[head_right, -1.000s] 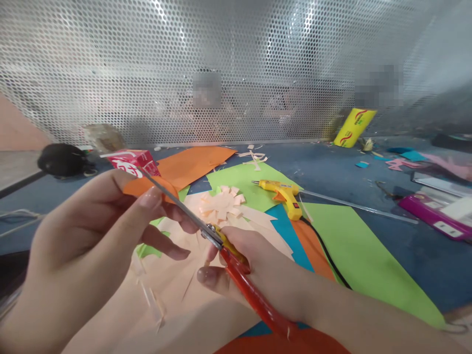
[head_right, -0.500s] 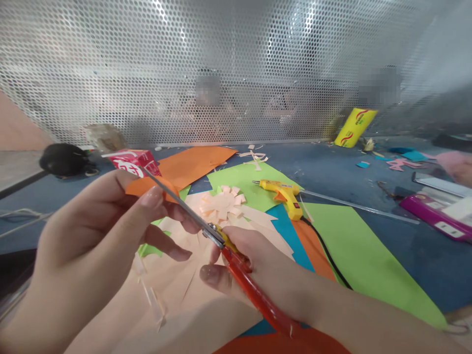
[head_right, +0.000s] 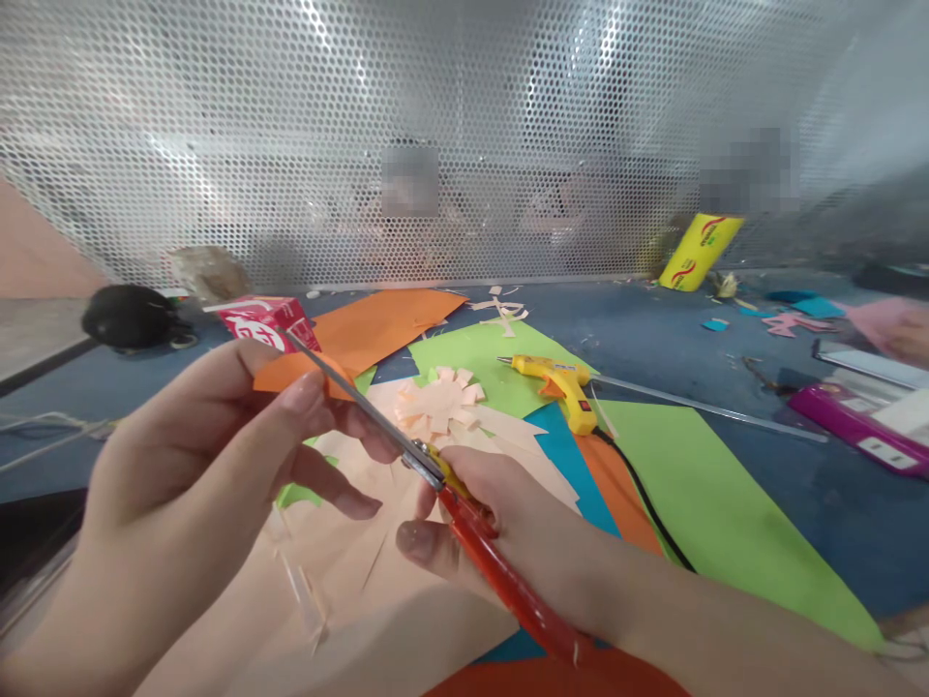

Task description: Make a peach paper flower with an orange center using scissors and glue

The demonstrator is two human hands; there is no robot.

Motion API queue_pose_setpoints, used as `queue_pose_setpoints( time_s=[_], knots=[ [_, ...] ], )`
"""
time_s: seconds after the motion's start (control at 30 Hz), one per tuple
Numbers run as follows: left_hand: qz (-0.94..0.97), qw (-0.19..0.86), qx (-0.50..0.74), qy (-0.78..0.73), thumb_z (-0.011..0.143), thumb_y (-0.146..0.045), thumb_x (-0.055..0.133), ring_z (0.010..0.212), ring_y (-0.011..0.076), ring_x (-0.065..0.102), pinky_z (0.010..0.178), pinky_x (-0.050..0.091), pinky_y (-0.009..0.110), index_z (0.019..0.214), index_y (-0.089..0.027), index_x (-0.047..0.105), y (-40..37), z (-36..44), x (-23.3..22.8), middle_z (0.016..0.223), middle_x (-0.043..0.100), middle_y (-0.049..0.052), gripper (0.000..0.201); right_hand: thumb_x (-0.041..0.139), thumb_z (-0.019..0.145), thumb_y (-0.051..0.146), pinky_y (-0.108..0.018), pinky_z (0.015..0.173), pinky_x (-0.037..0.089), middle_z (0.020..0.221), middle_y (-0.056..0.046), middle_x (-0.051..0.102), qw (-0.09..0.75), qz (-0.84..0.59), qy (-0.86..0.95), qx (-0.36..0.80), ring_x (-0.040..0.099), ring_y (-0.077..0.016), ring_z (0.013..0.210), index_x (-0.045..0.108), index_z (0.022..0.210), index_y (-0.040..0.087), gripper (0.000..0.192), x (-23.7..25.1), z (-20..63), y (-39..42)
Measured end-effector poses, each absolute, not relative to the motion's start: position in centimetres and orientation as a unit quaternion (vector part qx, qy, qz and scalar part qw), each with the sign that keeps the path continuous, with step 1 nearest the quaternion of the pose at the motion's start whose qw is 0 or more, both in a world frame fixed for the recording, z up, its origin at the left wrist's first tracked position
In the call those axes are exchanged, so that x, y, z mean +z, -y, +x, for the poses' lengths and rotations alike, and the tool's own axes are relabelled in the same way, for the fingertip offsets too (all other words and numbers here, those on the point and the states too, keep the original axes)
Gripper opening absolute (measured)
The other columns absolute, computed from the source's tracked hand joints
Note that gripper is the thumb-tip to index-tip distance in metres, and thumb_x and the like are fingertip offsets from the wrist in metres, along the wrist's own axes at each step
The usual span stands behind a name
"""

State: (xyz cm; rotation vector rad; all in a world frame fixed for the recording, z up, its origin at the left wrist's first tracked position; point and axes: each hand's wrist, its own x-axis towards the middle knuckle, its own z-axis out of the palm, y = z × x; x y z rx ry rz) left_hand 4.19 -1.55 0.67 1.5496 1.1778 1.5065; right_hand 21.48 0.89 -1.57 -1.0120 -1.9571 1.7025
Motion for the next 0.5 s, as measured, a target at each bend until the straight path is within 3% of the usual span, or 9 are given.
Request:
queue_pose_setpoints(
  time_s=[0.5],
  knots=[
    [0.575,0.372,0.577,-0.445,0.084,-0.027,0.053,0.070,0.0181,0.066,0.043,0.059,0.028,0.076,-0.020,0.052,1.70,4.22,0.54,0.074,0.066,0.002,0.011,0.060,0.076,0.050,-0.022,0.051,0.033,0.063,0.003,0.039,0.193,-0.353,0.692,0.599,0.035,-0.0086,0.054,0.048,0.072,0.018,0.034,-1.79,21.44,-0.92]
  ],
)
